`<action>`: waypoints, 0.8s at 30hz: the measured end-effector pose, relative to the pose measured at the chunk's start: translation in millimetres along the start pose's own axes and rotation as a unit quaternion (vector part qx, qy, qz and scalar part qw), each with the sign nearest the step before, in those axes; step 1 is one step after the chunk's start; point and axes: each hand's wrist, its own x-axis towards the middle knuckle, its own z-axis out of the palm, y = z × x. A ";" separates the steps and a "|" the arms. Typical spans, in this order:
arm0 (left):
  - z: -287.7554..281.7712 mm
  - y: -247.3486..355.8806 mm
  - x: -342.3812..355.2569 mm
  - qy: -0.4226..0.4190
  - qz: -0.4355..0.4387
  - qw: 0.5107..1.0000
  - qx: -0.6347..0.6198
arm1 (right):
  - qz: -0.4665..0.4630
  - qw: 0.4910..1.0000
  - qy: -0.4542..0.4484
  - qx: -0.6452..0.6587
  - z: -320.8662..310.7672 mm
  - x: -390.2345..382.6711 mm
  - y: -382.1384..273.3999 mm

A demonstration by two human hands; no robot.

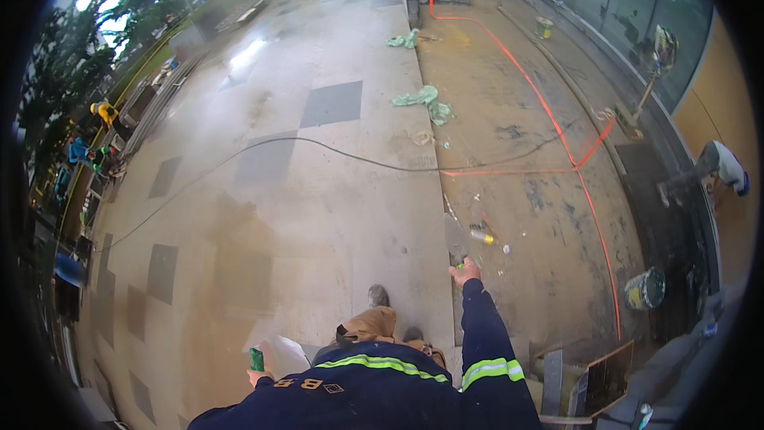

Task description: The person retrieves a bag of mortar, walks to a wet concrete area, and uses a trowel to scoop and spread mortar onto the floor surface. The person repeatedly scoops mortar from the bag and applies it to the ground, smoothing it with the trowel.

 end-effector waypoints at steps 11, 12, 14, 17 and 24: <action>92.5 318.1 69.6 -0.018 0.057 0.995 -0.076 | 0.151 0.982 -0.003 -0.112 79.6 146.9 88.4; 90.1 356.3 72.9 -0.014 0.071 0.995 -0.071 | 0.136 0.975 -0.016 -0.175 88.4 136.6 106.2; 111.8 417.8 89.1 -0.022 0.119 0.989 -0.081 | 0.226 0.944 -0.131 -0.203 79.8 133.4 156.5; 108.5 507.4 83.4 -0.036 0.208 0.977 -0.030 | 0.319 0.924 -0.181 -0.109 91.2 109.4 188.3; 122.7 659.1 68.1 -0.008 0.297 0.955 0.002 | 0.430 0.895 -0.095 0.075 51.3 177.2 82.9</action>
